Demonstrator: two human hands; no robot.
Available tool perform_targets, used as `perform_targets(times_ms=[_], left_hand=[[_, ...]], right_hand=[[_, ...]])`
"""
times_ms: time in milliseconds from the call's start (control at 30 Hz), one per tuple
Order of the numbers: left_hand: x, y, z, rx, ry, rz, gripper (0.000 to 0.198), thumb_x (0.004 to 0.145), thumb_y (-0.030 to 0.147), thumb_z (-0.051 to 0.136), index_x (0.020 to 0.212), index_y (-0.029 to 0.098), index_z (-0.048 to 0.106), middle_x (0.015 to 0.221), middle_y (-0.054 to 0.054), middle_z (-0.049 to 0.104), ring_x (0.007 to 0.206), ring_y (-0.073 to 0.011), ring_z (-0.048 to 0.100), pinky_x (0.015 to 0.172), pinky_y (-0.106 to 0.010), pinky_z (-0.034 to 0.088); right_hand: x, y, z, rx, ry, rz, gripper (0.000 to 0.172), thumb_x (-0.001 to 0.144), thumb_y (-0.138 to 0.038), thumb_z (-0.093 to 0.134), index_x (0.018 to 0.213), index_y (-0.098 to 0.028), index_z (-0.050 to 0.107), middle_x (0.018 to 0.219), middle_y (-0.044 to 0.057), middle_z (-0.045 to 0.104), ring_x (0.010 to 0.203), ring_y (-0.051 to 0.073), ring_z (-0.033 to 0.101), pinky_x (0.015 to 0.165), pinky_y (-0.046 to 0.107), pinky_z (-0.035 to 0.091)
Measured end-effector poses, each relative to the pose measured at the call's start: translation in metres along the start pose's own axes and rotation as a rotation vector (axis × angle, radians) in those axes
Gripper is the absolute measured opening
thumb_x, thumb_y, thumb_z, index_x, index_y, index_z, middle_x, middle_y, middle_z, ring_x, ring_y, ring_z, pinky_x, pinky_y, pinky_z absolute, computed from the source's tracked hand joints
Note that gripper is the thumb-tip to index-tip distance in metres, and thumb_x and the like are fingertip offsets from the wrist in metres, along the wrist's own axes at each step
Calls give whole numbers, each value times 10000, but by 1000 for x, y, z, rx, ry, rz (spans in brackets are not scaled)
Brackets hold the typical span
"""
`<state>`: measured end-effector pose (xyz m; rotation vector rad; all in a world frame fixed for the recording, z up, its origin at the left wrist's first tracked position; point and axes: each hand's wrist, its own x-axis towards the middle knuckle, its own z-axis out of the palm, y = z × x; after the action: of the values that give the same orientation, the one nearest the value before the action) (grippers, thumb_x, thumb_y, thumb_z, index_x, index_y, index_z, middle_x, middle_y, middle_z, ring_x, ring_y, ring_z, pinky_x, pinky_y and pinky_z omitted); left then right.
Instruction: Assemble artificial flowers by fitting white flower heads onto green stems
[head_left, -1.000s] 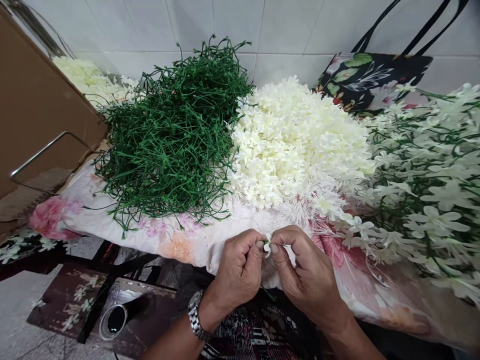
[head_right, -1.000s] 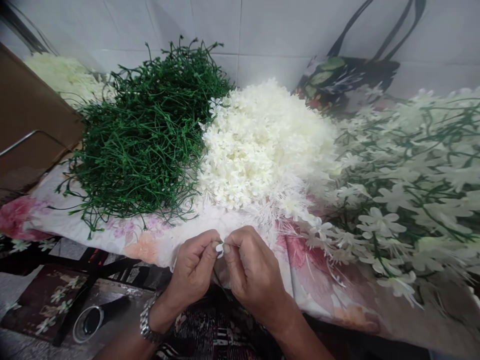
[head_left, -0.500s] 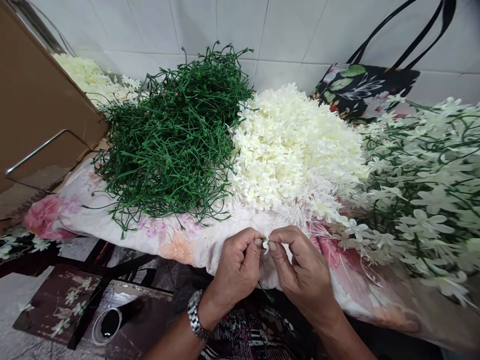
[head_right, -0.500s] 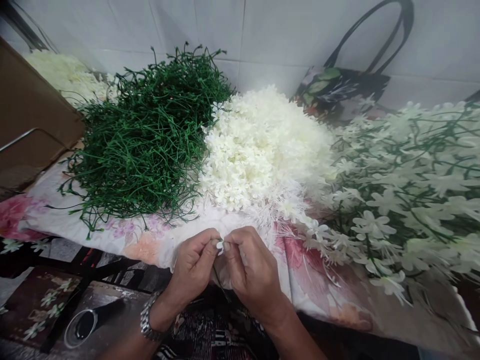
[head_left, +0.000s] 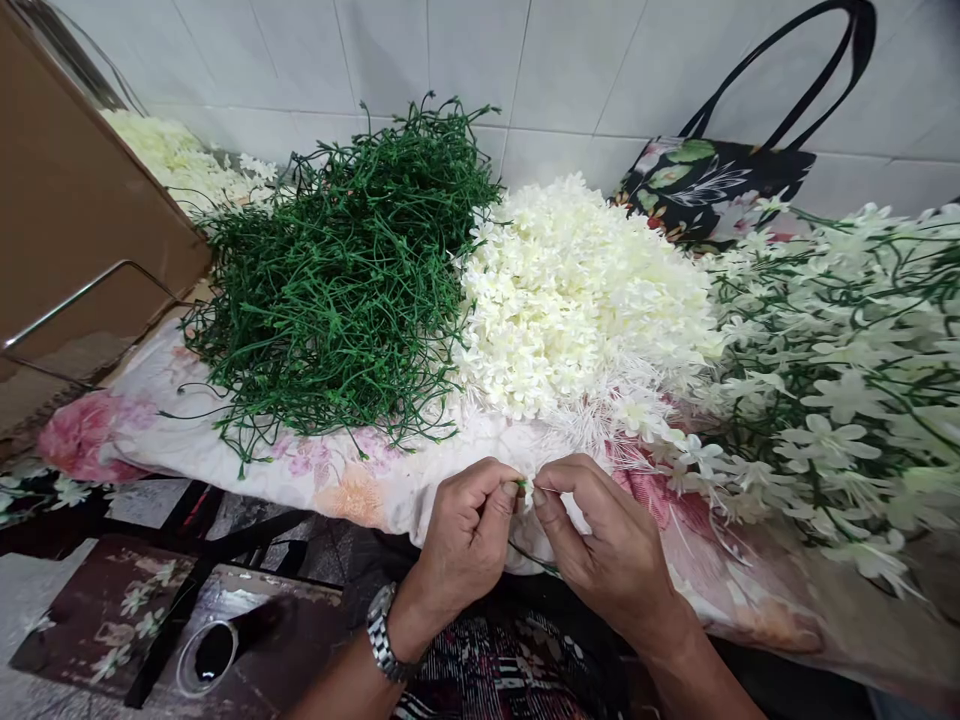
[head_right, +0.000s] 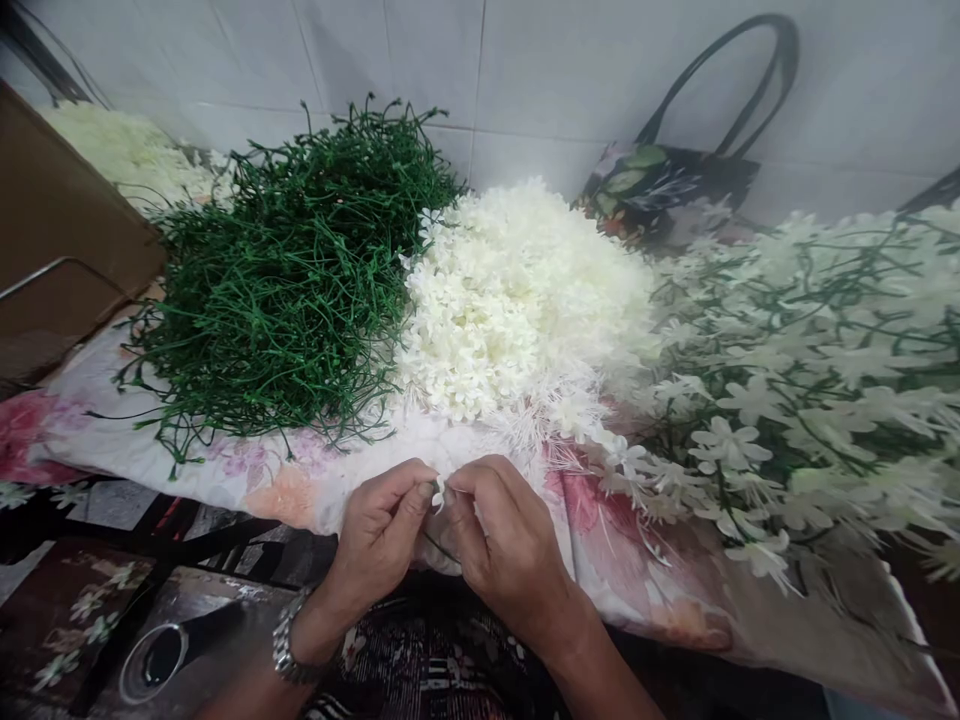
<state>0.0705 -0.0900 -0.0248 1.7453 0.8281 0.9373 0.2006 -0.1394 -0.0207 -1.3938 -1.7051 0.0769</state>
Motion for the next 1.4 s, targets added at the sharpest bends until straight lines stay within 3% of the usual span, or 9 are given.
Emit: perform_targets(times_ms=[200, 500, 1200, 1400], left_hand=[[0, -2, 3, 90, 48, 81, 222, 849, 119, 415, 660, 164, 522, 543, 51, 417, 495, -82, 397, 482, -188, 306], [1, -2, 6, 221, 30, 168, 243, 808, 53, 384, 611, 183, 440, 540, 40, 395, 496, -96, 394, 480, -209, 304], [1, -2, 12, 420, -18, 193, 234, 683, -6, 358, 599, 210, 325, 556, 31, 367, 482, -108, 366, 466, -250, 260], [3, -1, 9, 329, -64, 141, 222, 750, 41, 360, 594, 195, 394, 552, 24, 421, 501, -110, 402, 480, -236, 291]], right_hand=[[-2, 5, 3, 30, -30, -12, 104, 854, -72, 470, 845, -172, 495, 706, 13, 538, 643, 110, 528, 590, 219, 460], [5, 8, -10, 40, -168, -20, 122, 875, -77, 434, 814, -167, 492, 703, 20, 533, 660, 114, 534, 605, 220, 454], [3, 10, -14, -55, -273, 13, 147, 898, -111, 401, 779, -165, 469, 678, 19, 513, 627, 118, 500, 581, 233, 406], [3, 11, -14, -39, -247, 20, 147, 902, -124, 412, 786, -169, 488, 685, 14, 525, 631, 114, 513, 584, 227, 420]])
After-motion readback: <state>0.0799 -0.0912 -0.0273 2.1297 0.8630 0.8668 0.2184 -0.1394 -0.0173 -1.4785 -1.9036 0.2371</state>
